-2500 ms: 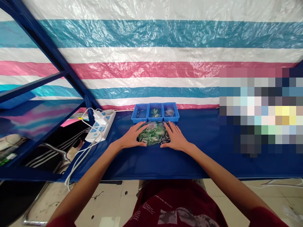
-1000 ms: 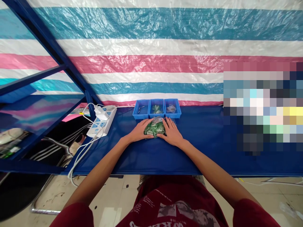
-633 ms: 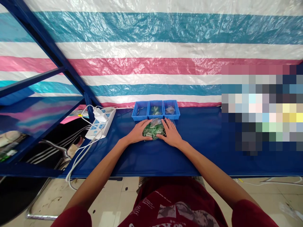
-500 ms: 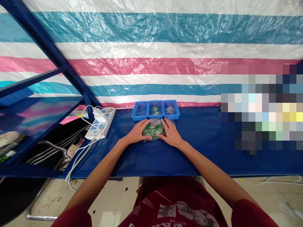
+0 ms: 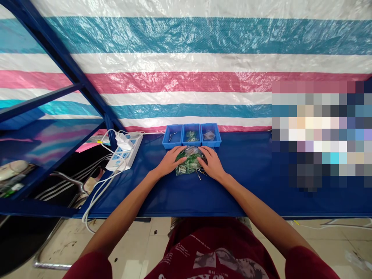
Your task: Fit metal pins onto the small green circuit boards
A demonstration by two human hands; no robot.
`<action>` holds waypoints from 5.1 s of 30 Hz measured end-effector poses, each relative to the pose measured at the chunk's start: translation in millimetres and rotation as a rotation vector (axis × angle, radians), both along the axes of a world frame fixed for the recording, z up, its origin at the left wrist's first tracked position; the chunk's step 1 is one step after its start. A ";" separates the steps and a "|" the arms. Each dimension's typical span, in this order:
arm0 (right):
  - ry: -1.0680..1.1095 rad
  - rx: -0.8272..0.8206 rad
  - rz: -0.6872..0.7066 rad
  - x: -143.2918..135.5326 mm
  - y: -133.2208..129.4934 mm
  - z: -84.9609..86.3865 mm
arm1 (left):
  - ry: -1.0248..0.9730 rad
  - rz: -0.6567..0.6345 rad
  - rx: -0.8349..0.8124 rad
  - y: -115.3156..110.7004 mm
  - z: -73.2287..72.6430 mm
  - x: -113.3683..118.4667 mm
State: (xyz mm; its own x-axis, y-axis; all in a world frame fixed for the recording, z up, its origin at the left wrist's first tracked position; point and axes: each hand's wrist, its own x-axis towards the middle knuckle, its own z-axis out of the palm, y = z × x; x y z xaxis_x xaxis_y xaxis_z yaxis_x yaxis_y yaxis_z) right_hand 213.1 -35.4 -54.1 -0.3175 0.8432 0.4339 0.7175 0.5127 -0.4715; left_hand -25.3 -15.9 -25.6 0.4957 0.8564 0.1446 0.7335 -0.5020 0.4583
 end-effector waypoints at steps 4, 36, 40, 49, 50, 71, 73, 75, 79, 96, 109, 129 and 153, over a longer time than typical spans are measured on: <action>-0.009 0.029 0.048 0.7 -1.7 5.4 | -0.028 -0.002 0.048 2.0 -0.6 2.6; -0.352 -0.110 0.300 10.8 -10.3 30.0 | -0.059 0.000 0.085 0.4 -0.9 0.2; -0.324 -0.110 0.253 10.9 -10.5 30.4 | -0.056 0.003 0.081 0.2 -0.2 0.1; -0.085 0.032 0.164 21.8 -6.3 43.1 | -0.181 0.056 0.193 -2.0 12.0 6.0; -0.049 0.018 0.152 20.2 -3.8 46.5 | -0.224 0.070 0.228 -2.1 17.9 9.4; 0.786 -0.341 0.070 -17.6 30.6 31.5 | -0.382 0.150 0.427 4.5 13.5 34.5; 0.784 -0.309 0.064 -18.1 29.3 31.7 | -0.374 0.101 0.464 3.1 11.6 32.8; 0.748 -0.261 0.045 -17.9 27.8 31.5 | -0.364 0.064 0.494 3.2 10.3 31.9; 0.591 -0.178 0.023 -16.6 23.8 30.6 | -0.335 0.010 0.561 5.0 8.8 31.2; 0.503 0.027 0.051 -17.4 19.0 28.5 | -0.316 -0.052 0.607 5.5 6.9 28.9; 0.490 0.178 0.120 -18.5 17.1 27.9 | -0.321 -0.021 0.577 3.8 7.3 29.5; 0.475 0.102 0.093 -19.4 14.5 29.6 | -0.357 0.017 0.526 0.8 7.5 32.0; 0.337 0.135 0.090 -19.7 19.6 22.7 | -0.657 0.156 0.349 -5.3 12.5 38.4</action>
State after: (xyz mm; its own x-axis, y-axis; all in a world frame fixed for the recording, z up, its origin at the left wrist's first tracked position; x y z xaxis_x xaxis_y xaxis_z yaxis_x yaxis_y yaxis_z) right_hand 193.4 -15.7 -31.3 -0.2082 0.7462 0.6324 0.4823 0.6408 -0.5973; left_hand 13.1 -21.2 -13.0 0.0908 0.7598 0.6438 0.4391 -0.6108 0.6589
